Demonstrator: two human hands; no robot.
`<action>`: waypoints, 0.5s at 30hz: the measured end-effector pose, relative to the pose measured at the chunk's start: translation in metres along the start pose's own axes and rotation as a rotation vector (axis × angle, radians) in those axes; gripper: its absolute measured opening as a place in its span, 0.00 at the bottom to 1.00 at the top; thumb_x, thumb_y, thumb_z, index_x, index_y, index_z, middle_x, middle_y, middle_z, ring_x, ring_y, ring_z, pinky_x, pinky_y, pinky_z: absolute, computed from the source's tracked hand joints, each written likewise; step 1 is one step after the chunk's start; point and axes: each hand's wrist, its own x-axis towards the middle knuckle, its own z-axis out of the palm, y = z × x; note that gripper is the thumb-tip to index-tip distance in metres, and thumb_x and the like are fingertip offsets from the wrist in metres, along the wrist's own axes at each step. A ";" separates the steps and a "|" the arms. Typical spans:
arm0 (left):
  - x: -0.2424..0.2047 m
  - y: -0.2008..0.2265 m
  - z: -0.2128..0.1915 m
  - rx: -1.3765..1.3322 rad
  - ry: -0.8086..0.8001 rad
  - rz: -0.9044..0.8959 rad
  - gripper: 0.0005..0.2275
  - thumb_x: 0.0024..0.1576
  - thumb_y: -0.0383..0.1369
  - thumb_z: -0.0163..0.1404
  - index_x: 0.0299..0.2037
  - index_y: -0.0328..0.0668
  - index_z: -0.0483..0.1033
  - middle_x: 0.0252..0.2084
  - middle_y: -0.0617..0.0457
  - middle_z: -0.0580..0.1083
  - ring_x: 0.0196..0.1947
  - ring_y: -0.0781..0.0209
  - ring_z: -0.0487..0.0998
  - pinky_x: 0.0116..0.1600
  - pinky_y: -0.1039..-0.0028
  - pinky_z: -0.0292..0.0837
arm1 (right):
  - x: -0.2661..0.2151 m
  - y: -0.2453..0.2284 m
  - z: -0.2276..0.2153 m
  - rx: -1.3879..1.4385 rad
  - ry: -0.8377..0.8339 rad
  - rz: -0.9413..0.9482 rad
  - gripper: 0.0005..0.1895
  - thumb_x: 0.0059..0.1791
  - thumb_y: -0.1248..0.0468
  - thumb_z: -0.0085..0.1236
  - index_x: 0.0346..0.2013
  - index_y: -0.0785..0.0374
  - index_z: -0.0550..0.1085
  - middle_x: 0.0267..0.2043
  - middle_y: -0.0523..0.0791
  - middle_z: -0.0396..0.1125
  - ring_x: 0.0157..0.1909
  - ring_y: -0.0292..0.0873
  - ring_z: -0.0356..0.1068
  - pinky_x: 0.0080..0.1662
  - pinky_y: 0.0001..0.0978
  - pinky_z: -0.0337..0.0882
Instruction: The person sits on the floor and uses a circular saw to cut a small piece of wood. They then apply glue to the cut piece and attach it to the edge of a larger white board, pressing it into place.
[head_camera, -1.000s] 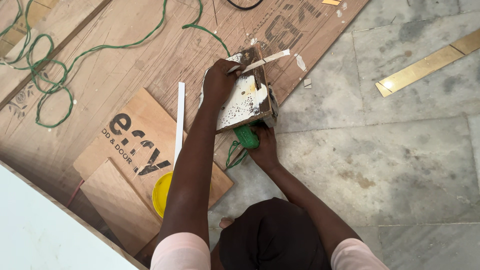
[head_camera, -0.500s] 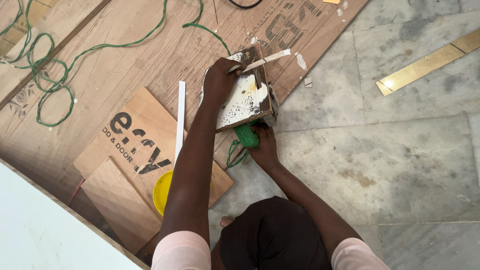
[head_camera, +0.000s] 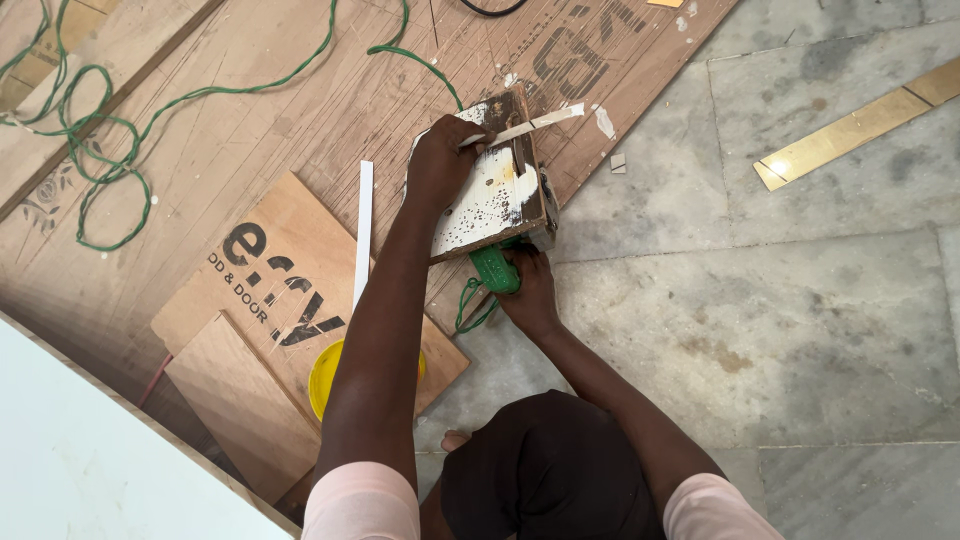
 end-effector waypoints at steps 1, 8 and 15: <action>0.000 0.001 -0.001 0.008 0.004 0.018 0.07 0.56 0.30 0.59 0.42 0.52 0.86 0.46 0.56 0.78 0.42 0.58 0.81 0.46 0.68 0.77 | 0.000 0.000 0.000 0.001 0.000 -0.001 0.26 0.36 0.67 0.71 0.47 0.67 0.71 0.51 0.56 0.67 0.55 0.63 0.65 0.53 0.54 0.68; -0.007 0.008 -0.006 0.058 0.007 0.089 0.08 0.56 0.29 0.59 0.44 0.51 0.86 0.44 0.55 0.78 0.42 0.56 0.81 0.45 0.66 0.76 | -0.001 0.003 0.001 -0.003 0.003 -0.002 0.25 0.37 0.69 0.69 0.47 0.66 0.71 0.52 0.55 0.67 0.55 0.63 0.65 0.54 0.54 0.68; -0.011 0.015 -0.012 0.091 -0.024 0.071 0.08 0.56 0.29 0.58 0.44 0.51 0.86 0.44 0.56 0.78 0.41 0.56 0.80 0.43 0.66 0.75 | -0.002 0.005 0.003 -0.013 0.001 -0.010 0.26 0.38 0.68 0.70 0.48 0.66 0.71 0.53 0.56 0.66 0.56 0.63 0.64 0.55 0.54 0.68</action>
